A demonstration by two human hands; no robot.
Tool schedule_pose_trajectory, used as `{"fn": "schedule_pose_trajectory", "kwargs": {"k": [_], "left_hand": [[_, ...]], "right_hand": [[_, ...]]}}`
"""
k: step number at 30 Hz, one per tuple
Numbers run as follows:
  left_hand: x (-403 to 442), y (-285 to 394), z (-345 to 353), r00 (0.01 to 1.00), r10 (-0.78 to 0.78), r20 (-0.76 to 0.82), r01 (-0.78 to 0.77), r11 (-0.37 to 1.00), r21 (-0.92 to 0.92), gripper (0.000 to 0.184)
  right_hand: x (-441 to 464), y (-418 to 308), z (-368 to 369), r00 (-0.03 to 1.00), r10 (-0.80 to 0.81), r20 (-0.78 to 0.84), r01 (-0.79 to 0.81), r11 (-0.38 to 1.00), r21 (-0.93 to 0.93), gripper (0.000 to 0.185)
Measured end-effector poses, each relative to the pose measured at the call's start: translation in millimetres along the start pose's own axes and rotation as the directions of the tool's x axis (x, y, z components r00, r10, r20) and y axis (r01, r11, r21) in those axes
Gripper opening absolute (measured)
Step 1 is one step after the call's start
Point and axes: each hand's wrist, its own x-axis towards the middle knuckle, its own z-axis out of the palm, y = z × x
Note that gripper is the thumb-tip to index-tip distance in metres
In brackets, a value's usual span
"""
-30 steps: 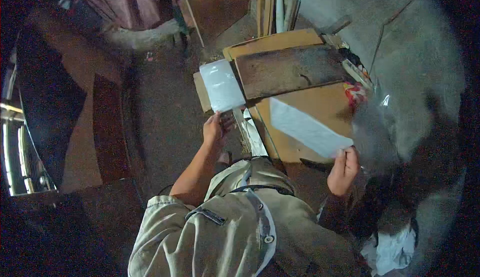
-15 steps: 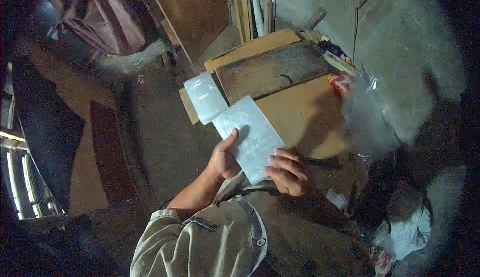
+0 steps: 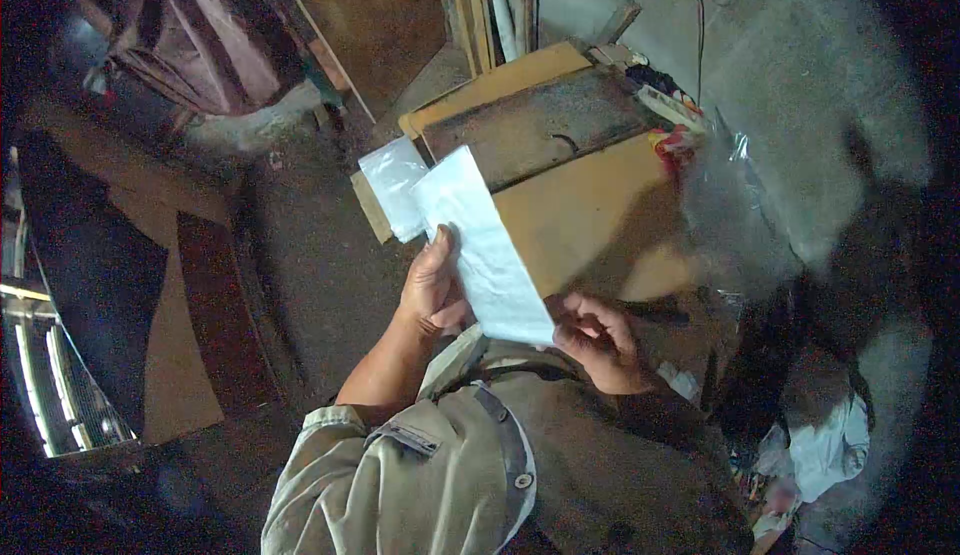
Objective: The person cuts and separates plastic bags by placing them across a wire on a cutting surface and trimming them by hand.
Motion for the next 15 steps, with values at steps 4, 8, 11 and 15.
{"fn": "schedule_pose_trajectory", "kwargs": {"k": [4,8,11,15], "left_hand": [[3.2,-1.8,8.2,0.997,0.064,-0.04,-0.066,0.997,-0.05,0.063],[5.1,3.6,-10.1,0.996,0.037,0.087,-0.033,0.998,-0.046,0.065],[4.8,5.8,-14.3,0.997,0.043,0.067,-0.037,0.996,-0.076,0.063],[6.9,12.6,-28.5,0.988,0.05,0.145,-0.032,0.992,-0.123,0.059]], "right_hand": [[0.1,-11.2,11.4,0.997,-0.002,0.083,-0.008,0.993,0.115,0.025],[3.2,-9.2,15.3,0.995,0.05,0.09,-0.062,0.988,0.138,0.023],[5.5,-9.9,22.6,0.997,0.047,0.064,-0.055,0.991,0.12,0.021],[14.2,-7.1,31.6,0.999,-0.04,0.025,0.038,0.998,0.059,0.013]]}}
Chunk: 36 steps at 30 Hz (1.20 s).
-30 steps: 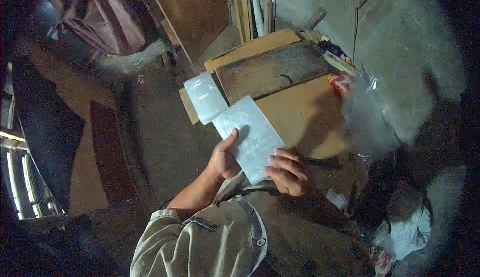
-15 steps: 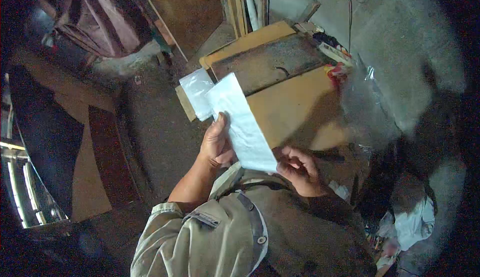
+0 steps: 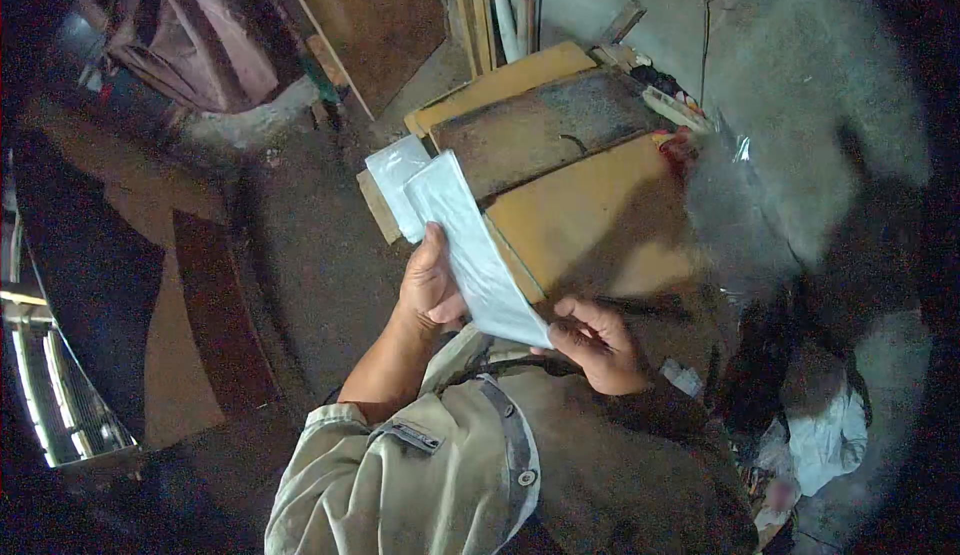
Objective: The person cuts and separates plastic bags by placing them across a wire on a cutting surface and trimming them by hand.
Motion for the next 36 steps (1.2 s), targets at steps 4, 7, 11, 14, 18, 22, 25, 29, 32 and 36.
{"fn": "schedule_pose_trajectory", "kwargs": {"k": [4,7,11,14,18,22,25,29,32,36], "left_hand": [[-0.2,5.2,8.2,0.992,0.036,-0.124,-0.033,0.999,0.023,0.057],[-3.4,5.8,-2.5,0.978,0.125,-0.167,-0.098,0.981,0.166,0.053],[-10.2,8.5,3.5,0.948,0.227,-0.225,-0.093,0.869,0.485,0.046],[-10.0,1.6,17.1,0.967,0.215,-0.14,-0.116,0.853,0.509,0.04],[-4.5,-8.7,9.1,0.984,0.136,-0.119,-0.073,0.901,0.427,0.036],[2.9,-24.3,24.6,0.962,0.229,-0.149,-0.099,0.801,0.59,0.056],[0.0,-31.3,25.2,0.982,0.138,0.131,-0.187,0.565,0.804,0.096],[-11.3,-47.3,30.6,0.994,-0.064,-0.092,0.112,0.564,0.818,0.061],[-14.0,-51.8,27.6,0.949,0.054,-0.311,0.219,0.597,0.772,0.04],[-11.4,-48.5,28.8,0.956,0.09,-0.28,0.157,0.646,0.747,0.035]], "right_hand": [[3.1,5.3,6.6,1.0,0.001,-0.018,-0.003,0.993,-0.117,0.011],[5.4,21.2,8.3,0.996,-0.055,-0.065,0.039,0.976,-0.216,0.011],[13.9,29.6,5.1,0.985,-0.168,-0.047,0.144,0.933,-0.329,0.007],[21.2,45.6,0.5,0.938,-0.346,-0.011,0.282,0.782,-0.555,0.007],[23.5,16.2,7.6,0.939,-0.342,0.043,0.307,0.772,-0.557,0.006],[29.4,14.0,3.7,0.956,-0.291,-0.023,0.216,0.758,-0.616,0.008],[41.8,35.1,-10.2,0.81,-0.586,-0.02,0.281,0.418,-0.864,0.009],[39.2,29.8,-13.7,0.87,-0.478,0.121,0.331,0.384,-0.862,0.011],[39.7,19.8,-12.1,0.913,-0.409,0.007,0.208,0.451,-0.868,0.01],[41.2,32.5,-20.1,0.909,-0.396,-0.128,0.161,0.619,-0.768,0.009]]}}
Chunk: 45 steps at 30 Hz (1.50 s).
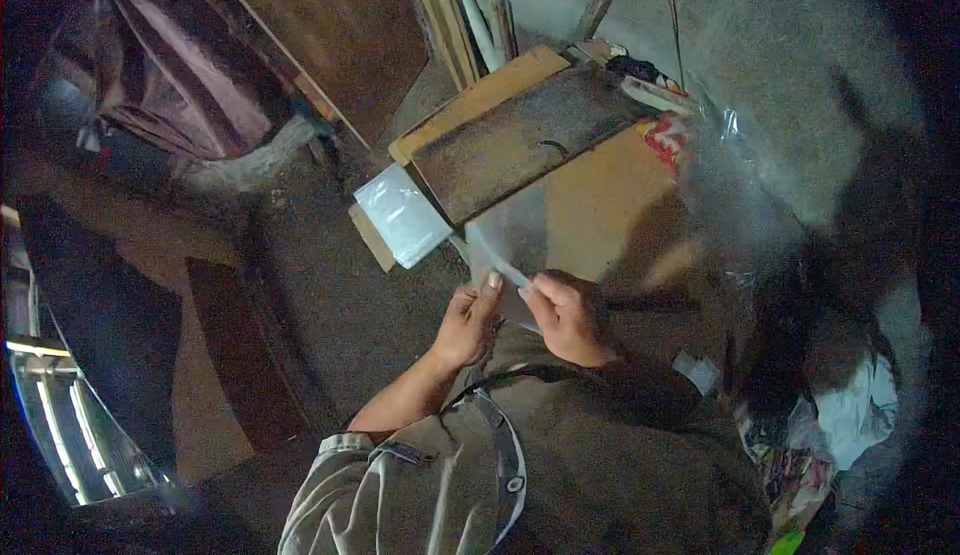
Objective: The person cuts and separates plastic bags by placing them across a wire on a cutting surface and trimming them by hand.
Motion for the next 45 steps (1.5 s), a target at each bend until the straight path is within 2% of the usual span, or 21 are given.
{"fn": "schedule_pose_trajectory", "kwargs": {"k": [2,4,6,8,10,13,16,18,21,22,24,25,28,29,30,31,32,36,39,42,45], "left_hand": [[3.3,10.5,13.1,0.995,0.088,-0.047,-0.089,0.996,-0.014,0.037],[5.7,18.6,19.1,0.962,0.09,-0.259,-0.113,0.991,-0.073,0.037],[19.6,-5.7,-1.0,0.974,0.031,-0.222,-0.078,0.976,-0.205,0.035],[10.3,10.7,8.4,0.965,-0.004,-0.262,-0.106,0.91,-0.402,0.04],[9.4,8.7,-1.2,0.974,0.053,-0.222,-0.128,0.933,-0.337,0.051],[12.9,6.7,-4.7,0.976,0.14,-0.169,-0.196,0.902,-0.385,0.049],[18.0,12.7,-10.6,0.972,-0.009,-0.234,-0.088,0.913,-0.399,0.04],[22.0,19.2,-17.8,0.958,-0.182,-0.221,0.05,0.867,-0.497,0.039],[37.7,1.5,-34.8,0.969,-0.126,-0.213,-0.011,0.839,-0.545,0.043],[36.5,5.3,-35.2,0.954,-0.109,-0.28,-0.044,0.872,-0.488,0.043],[31.5,16.9,-32.5,0.911,-0.059,-0.408,-0.103,0.925,-0.366,0.042],[28.8,26.0,-28.9,0.884,-0.029,-0.466,-0.127,0.946,-0.299,0.042],[13.4,57.3,-17.0,0.891,0.0,-0.454,-0.137,0.953,-0.27,0.038],[16.5,51.3,-23.9,0.915,0.042,-0.401,-0.161,0.95,-0.268,0.037],[19.3,45.0,-32.0,0.935,0.086,-0.343,-0.186,0.945,-0.269,0.037],[19.2,44.3,-42.3,0.973,0.08,-0.216,-0.121,0.976,-0.183,0.035],[19.0,40.3,-39.8,0.975,0.076,-0.208,-0.115,0.977,-0.182,0.035],[3.0,57.8,5.5,0.98,-0.002,-0.201,-0.002,1.0,-0.022,0.028],[15.4,32.7,-9.3,0.998,-0.033,-0.054,0.039,0.994,0.104,0.026],[18.4,15.3,-7.7,0.999,-0.007,-0.053,0.004,0.999,-0.053,0.026],[7.0,32.1,9.4,0.939,0.341,-0.046,-0.334,0.936,0.113,0.084]], "right_hand": [[-3.2,12.4,2.6,1.0,0.007,-0.002,-0.007,1.0,-0.002,0.013],[-2.4,16.5,3.1,0.979,0.149,-0.142,-0.102,0.95,0.294,0.014],[-6.7,22.1,4.7,0.898,0.387,-0.21,-0.19,0.77,0.61,0.018],[-15.7,52.0,8.5,0.921,0.225,-0.317,-0.023,0.846,0.533,0.017],[-20.8,59.6,7.3,0.916,0.107,-0.387,0.086,0.89,0.449,0.018],[-35.7,71.8,31.6,0.822,0.569,-0.008,-0.158,0.241,0.958,0.02],[-32.3,68.8,9.0,0.87,0.454,0.192,-0.316,0.215,0.924,0.021],[-32.7,62.7,8.2,0.808,0.546,0.224,-0.314,0.078,0.946,0.021],[-36.0,78.9,6.3,0.811,0.417,0.41,-0.392,-0.132,0.911,0.023],[-37.0,83.9,3.2,0.811,0.416,0.412,-0.395,-0.131,0.909,0.023],[-37.0,91.8,-5.5,0.557,0.427,0.712,-0.794,0.022,0.608,0.029],[-37.7,97.8,-10.9,0.558,0.425,0.713,-0.795,0.025,0.606,0.029],[-37.9,94.2,-22.5,0.689,-0.01,0.725,-0.439,0.79,0.429,0.026],[-29.3,76.6,-45.8,0.619,0.092,0.78,-0.437,0.866,0.244,0.022],[-30.0,60.3,-47.1,0.621,0.093,0.779,-0.438,0.864,0.246,0.022],[-30.5,46.5,-44.1,0.883,0.114,0.455,-0.323,0.851,0.413,0.02],[-31.0,32.7,-41.7,0.988,0.145,0.048,-0.149,0.845,0.514,0.017],[1.6,-4.8,-50.0,0.984,0.047,-0.173,-0.004,0.971,0.241,0.02],[-5.2,22.6,-28.0,0.946,0.195,0.26,-0.307,0.799,0.518,0.016],[-8.0,23.4,-25.9,0.935,0.217,0.281,-0.309,0.887,0.344,0.014],[-1.0,3.3,-37.8,0.943,0.222,0.247,-0.29,0.915,0.281,0.018]]}}
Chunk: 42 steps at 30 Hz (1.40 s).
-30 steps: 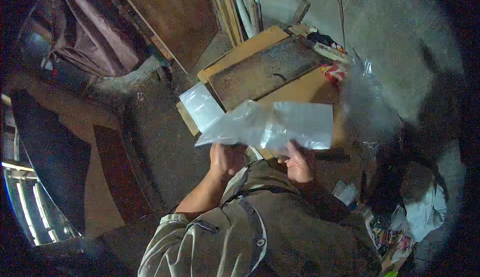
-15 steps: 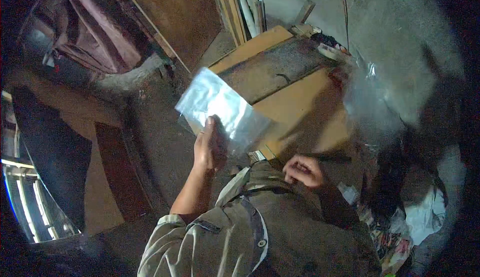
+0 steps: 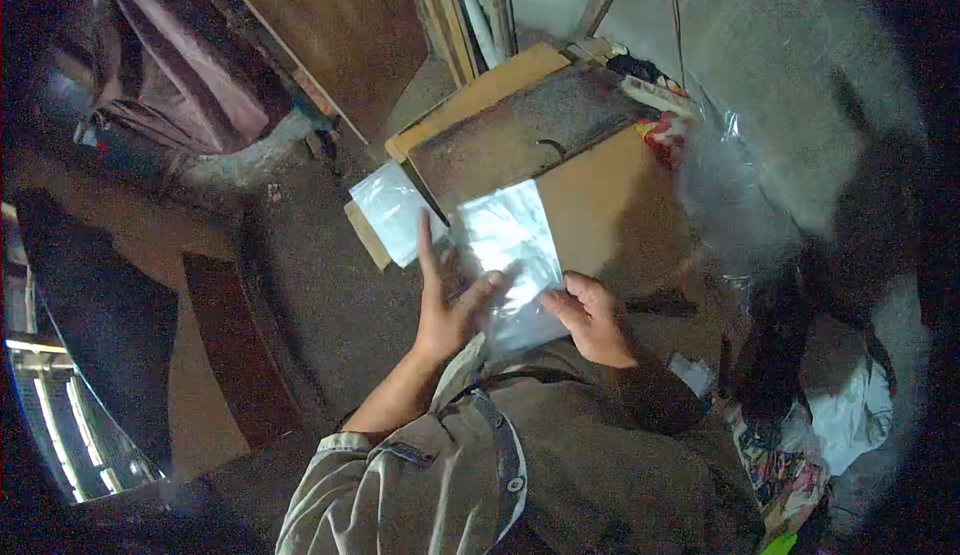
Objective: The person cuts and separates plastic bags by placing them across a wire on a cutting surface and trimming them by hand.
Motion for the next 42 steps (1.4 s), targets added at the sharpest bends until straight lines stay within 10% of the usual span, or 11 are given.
{"fn": "schedule_pose_trajectory", "kwargs": {"k": [3,6,12,15,19,23,31,33,36,39,42], "left_hand": [[1.8,-12.5,-1.3,0.928,0.372,0.011,-0.365,0.903,0.226,0.104],[6.3,-13.5,-13.4,0.888,0.407,0.214,-0.457,0.728,0.51,0.054],[5.9,-19.5,-6.8,0.989,0.144,0.022,-0.145,0.989,0.019,0.015],[10.4,-8.0,-8.8,0.975,0.223,0.019,-0.223,0.956,0.192,0.024],[14.9,-6.2,-14.7,0.981,0.187,-0.048,-0.173,0.963,0.208,0.03],[28.1,-27.7,-58.6,0.878,0.274,-0.393,-0.183,0.95,0.254,0.039],[31.1,-32.4,-137.4,0.815,0.527,-0.239,-0.196,0.64,0.743,0.043],[34.4,-49.2,-175.7,0.758,0.651,0.049,-0.258,0.23,0.938,0.041],[25.8,-34.5,-148.3,0.834,0.482,-0.268,-0.246,0.761,0.601,0.038],[22.5,-3.9,-119.8,0.826,0.536,-0.174,-0.24,0.614,0.752,0.033],[28.4,19.4,-90.3,0.84,0.516,-0.168,-0.431,0.822,0.372,0.021]], "right_hand": [[0.8,19.4,8.3,0.998,-0.026,-0.062,0.026,1.0,0.009,0.025],[5.0,43.5,13.4,0.981,-0.128,-0.149,0.13,0.991,0.007,0.029],[-9.3,44.5,12.5,0.999,-0.033,-0.009,0.035,0.953,0.302,0.034],[-13.9,42.6,6.0,0.905,-0.184,0.383,-0.044,0.856,0.515,0.055],[-15.4,57.7,20.0,0.914,-0.16,0.373,-0.082,0.826,0.557,0.054],[-19.4,58.8,-8.4,0.965,-0.138,0.223,0.061,0.946,0.319,0.048],[-45.7,92.0,-123.9,0.863,0.144,-0.484,0.08,0.907,0.414,0.045],[-54.8,113.9,-155.9,0.752,0.173,-0.636,0.1,0.923,0.371,0.043],[-65.9,162.4,-190.8,0.698,0.066,-0.714,0.151,0.96,0.236,0.038],[-88.4,203.4,-216.4,0.683,0.022,-0.73,-0.242,0.95,-0.198,0.037],[-93.3,245.9,-239.0,0.783,0.083,-0.616,-0.556,0.537,-0.634,0.048]]}}
